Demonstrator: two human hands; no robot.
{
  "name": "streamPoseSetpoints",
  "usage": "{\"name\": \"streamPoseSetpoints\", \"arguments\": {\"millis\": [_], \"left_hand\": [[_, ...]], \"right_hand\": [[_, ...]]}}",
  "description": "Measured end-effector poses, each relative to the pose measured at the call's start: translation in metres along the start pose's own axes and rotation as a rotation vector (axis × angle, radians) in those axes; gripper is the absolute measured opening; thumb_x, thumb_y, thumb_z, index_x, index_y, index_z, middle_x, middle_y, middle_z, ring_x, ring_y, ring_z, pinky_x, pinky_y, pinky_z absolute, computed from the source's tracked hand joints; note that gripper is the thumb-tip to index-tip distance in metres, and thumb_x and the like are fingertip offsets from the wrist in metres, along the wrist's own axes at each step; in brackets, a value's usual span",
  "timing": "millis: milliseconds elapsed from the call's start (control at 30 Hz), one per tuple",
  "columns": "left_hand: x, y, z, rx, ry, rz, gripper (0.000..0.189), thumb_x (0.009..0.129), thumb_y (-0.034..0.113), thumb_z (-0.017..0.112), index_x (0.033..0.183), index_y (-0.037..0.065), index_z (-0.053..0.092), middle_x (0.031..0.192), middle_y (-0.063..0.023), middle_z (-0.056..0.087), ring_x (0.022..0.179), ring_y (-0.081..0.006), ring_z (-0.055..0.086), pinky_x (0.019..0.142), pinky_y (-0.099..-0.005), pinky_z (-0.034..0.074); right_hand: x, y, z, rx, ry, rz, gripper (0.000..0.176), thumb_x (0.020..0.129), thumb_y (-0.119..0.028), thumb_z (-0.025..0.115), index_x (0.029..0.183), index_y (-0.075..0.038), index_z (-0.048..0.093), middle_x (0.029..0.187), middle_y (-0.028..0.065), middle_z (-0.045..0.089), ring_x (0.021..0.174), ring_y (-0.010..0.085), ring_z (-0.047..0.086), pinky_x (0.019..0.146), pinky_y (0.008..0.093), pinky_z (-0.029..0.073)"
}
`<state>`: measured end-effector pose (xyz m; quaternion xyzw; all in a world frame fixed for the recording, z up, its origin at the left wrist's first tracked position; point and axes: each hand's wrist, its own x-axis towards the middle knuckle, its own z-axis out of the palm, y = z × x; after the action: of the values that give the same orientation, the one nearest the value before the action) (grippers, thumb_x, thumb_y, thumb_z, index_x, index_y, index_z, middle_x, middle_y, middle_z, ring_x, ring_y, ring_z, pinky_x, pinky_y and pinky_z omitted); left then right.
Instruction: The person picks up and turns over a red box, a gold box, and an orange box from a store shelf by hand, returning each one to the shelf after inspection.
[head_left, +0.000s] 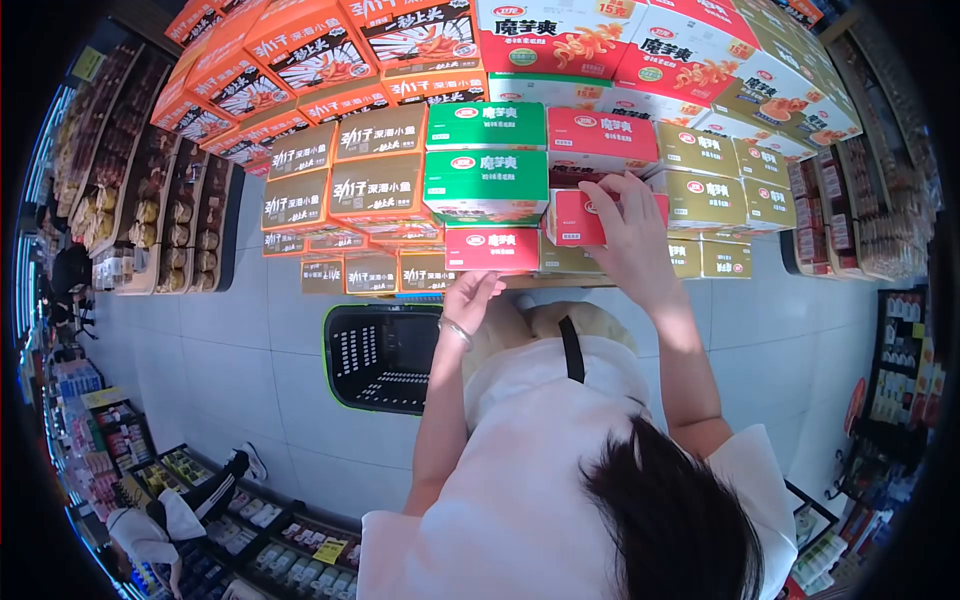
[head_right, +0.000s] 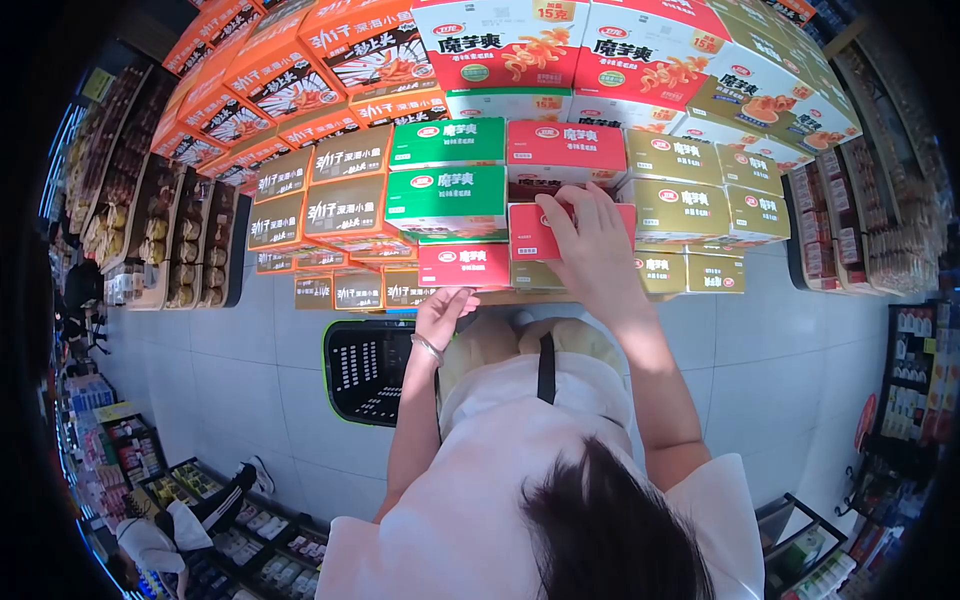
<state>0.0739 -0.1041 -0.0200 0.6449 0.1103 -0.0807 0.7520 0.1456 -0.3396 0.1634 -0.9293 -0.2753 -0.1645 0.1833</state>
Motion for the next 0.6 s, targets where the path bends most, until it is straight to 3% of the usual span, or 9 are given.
{"name": "streamPoseSetpoints", "arguments": {"millis": [367, 600], "left_hand": [[0.002, 0.002, 0.001, -0.014, 0.011, -0.002, 0.024, 0.095, 0.015, 0.056, 0.112, -0.002, 0.062, 0.094, -0.0099, 0.069, 0.084, -0.0130, 0.066, 0.076, -0.0245, 0.052], [0.006, 0.004, -0.001, -0.035, -0.009, -0.038, 0.024, 0.094, 0.015, 0.058, 0.110, -0.002, 0.062, 0.094, -0.0082, 0.068, 0.082, -0.0133, 0.066, 0.074, -0.0256, 0.053]], "right_hand": [[-0.015, -0.007, -0.002, -0.148, 0.030, -0.093, 0.058, 0.064, -0.005, 0.070, 0.118, -0.001, 0.050, 0.110, 0.0137, 0.052, 0.107, 0.0291, 0.053, 0.104, 0.0445, 0.039], [-0.020, -0.027, -0.013, -0.080, 0.035, 0.042, 0.058, 0.064, -0.005, 0.071, 0.119, 0.000, 0.049, 0.111, 0.0151, 0.052, 0.105, 0.0319, 0.053, 0.099, 0.0443, 0.042]]}}
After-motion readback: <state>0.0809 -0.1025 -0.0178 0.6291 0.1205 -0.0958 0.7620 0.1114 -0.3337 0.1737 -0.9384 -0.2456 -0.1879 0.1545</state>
